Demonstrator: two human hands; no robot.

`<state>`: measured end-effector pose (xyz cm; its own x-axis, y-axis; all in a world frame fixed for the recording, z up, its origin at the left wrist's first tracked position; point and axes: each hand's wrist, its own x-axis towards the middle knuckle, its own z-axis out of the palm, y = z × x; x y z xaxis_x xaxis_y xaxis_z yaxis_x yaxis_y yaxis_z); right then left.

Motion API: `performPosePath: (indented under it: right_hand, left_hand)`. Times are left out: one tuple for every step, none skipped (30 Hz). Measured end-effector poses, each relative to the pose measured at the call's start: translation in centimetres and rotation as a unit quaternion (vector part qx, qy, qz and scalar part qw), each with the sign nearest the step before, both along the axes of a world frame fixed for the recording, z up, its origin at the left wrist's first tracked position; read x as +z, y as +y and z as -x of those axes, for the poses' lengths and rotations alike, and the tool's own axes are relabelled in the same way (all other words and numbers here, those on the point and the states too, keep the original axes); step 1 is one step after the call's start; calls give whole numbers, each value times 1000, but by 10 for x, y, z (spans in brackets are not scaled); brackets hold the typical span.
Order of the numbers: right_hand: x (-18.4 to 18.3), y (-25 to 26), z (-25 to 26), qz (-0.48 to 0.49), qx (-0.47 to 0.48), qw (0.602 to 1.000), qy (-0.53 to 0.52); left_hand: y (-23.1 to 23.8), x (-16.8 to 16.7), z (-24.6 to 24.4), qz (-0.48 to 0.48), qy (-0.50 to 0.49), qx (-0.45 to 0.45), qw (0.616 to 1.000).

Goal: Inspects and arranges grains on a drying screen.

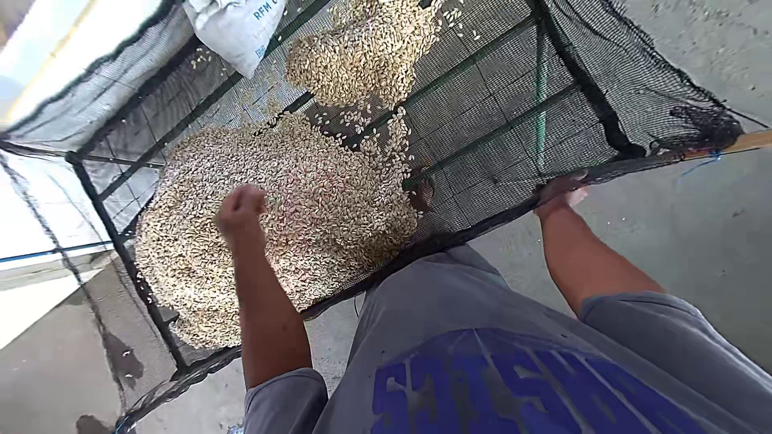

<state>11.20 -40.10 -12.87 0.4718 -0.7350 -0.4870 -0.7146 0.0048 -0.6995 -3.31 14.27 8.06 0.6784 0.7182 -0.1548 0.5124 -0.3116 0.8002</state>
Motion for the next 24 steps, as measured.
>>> performPosePath:
  right_hand:
    - [-1,-1,0,-3,-1,1000,-1]
    - [-1,-1,1,-10,-9,1000,-11]
    - [-1,-1,2,-31,-23,999,-34]
    - [0,-1,3,-56,-41,996,-64]
    - [-1,-1,4,-68,-51,993,-80]
    - [-1,-1,4,-71,-53,992,-85]
    - [-1,-1,4,-73,-53,992,-88]
    - [-1,-1,4,-70,-51,992,-87]
    - [-1,-1,4,-64,-45,994,-79]
    - [-2,-1,4,-56,-38,995,-71]
    - [-3,-2,4,-50,-33,996,-67]
    - [-3,-2,4,-48,-30,996,-65]
    - [-3,-1,4,-49,-30,996,-67]
    - [-3,-1,4,-53,-34,996,-70]
    - [-3,-1,5,-59,-36,995,-72]
    - [-2,-1,5,-66,-42,994,-82]
    - [-1,0,5,-69,-42,993,-91]
    - [0,0,5,-70,-42,992,-94]
    - [2,1,5,-67,-37,993,-87]
    - [4,1,5,-59,-29,995,-71]
    - [6,2,5,-42,-16,998,-51]
    - [9,4,4,-24,-5,999,-31]
    - [9,5,3,-18,-4,1000,-24]
    - [10,5,3,-18,-6,1000,-21]
  left_hand:
    - [11,9,10,-5,-29,81,996]
    - [21,17,20,-17,-25,136,990]
    - [27,25,29,-33,-1,164,986]
    - [29,30,36,-50,19,177,983]
    - [29,32,42,-64,31,183,981]
    - [28,30,45,-76,31,186,979]
    - [24,27,45,-83,28,185,979]
    - [18,22,44,-85,28,175,980]
    - [10,17,40,-87,31,158,983]
    - [-2,12,35,-88,44,129,987]
    - [-15,5,29,-88,67,89,990]
    - [-28,-4,21,-94,88,47,991]
    - [-43,-14,13,-104,110,-7,988]
    - [-58,-24,8,-109,137,-67,982]
    - [-77,-36,3,-113,152,-131,973]
    - [-97,-48,1,-114,159,-203,959]
    - [-118,-59,-2,-106,163,-277,941]
    - [-139,-69,-4,-92,166,-348,918]
    - [-158,-78,-7,-77,161,-409,895]
    - [-177,-85,-9,-64,155,-455,875]
    - [-193,-89,-12,-51,151,-487,859]
    - [-207,-91,-16,-43,152,-513,844]
    - [-218,-92,-20,-39,154,-538,828]
    - [-226,-94,-24,-38,155,-560,813]
